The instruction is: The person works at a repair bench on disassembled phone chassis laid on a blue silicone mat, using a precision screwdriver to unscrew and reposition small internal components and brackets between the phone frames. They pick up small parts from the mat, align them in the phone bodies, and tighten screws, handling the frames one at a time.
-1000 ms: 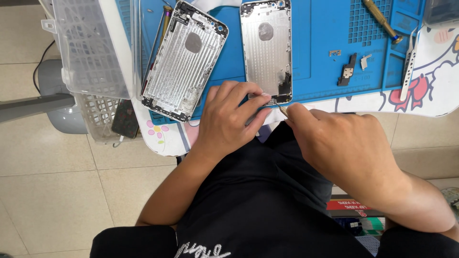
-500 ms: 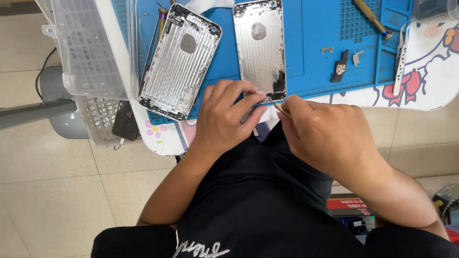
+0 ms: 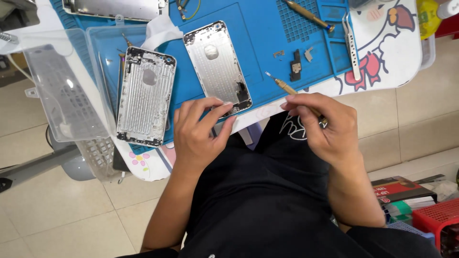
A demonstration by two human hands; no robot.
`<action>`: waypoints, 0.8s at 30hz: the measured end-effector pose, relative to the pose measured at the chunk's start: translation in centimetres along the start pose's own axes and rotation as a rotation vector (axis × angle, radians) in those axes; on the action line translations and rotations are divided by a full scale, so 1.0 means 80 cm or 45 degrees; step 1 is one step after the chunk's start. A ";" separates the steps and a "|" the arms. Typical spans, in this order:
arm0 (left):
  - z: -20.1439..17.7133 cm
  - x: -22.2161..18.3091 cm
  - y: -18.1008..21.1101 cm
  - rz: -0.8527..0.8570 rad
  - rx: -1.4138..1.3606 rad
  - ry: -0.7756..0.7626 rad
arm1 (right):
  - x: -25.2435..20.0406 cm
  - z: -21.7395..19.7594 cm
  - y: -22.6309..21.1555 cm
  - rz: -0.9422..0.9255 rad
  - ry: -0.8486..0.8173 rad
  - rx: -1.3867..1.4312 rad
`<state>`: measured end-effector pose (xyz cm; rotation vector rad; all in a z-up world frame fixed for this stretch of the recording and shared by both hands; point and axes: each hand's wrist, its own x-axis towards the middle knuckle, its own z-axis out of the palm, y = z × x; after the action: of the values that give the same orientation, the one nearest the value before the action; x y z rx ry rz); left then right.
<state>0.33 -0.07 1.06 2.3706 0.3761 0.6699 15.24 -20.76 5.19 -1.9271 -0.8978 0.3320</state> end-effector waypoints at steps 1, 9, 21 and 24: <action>0.000 0.001 0.001 0.006 -0.003 -0.002 | 0.002 0.000 0.011 0.001 0.006 -0.003; 0.000 0.005 0.006 -0.030 0.034 -0.021 | 0.051 0.021 0.066 -0.387 0.313 -0.094; 0.006 0.001 -0.002 -0.066 0.017 -0.019 | 0.053 0.028 0.095 -0.445 0.118 -0.389; 0.006 0.001 -0.005 -0.094 0.000 -0.042 | 0.054 0.029 0.097 -0.426 0.099 -0.429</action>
<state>0.63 0.03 0.55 2.3523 0.4465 0.5961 20.39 -18.35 -2.02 -2.0281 -1.2632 -0.0982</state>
